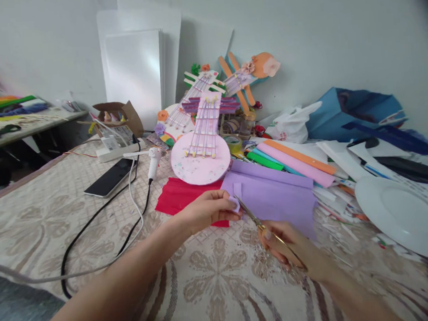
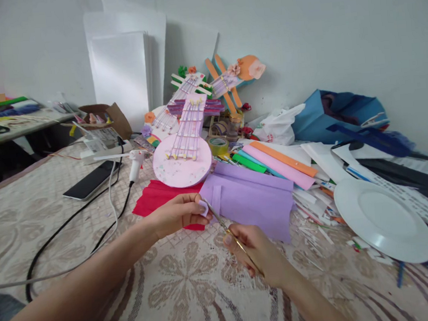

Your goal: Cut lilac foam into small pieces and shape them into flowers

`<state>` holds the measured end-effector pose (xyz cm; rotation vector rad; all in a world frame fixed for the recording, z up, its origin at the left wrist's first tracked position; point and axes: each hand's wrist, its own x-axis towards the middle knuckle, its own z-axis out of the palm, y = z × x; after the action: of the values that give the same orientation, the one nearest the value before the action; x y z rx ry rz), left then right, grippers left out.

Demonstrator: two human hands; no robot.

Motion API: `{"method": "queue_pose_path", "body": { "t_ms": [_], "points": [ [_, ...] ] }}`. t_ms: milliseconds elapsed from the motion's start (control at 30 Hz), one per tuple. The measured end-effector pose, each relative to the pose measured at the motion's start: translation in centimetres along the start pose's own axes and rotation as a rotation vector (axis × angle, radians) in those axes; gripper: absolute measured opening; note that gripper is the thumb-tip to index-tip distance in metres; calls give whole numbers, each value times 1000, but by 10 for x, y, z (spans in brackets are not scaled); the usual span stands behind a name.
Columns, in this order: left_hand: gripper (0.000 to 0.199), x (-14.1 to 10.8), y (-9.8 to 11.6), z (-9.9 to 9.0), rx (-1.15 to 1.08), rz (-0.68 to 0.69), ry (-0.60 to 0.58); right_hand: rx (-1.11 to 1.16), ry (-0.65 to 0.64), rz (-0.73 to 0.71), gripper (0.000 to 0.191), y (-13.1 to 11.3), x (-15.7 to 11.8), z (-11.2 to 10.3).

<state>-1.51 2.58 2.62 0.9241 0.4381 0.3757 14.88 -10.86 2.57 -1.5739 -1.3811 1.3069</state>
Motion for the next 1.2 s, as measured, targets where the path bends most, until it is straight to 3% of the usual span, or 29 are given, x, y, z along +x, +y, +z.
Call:
{"method": "queue_pose_path", "body": {
  "t_ms": [900, 1200],
  "points": [
    [17, 1, 1, -1, -20, -9, -8, -124, 30, 39, 42, 7, 1, -2],
    [18, 0, 1, -1, -12, -25, -41, -60, -61, -31, 45, 2, -3, -4]
  ]
}}
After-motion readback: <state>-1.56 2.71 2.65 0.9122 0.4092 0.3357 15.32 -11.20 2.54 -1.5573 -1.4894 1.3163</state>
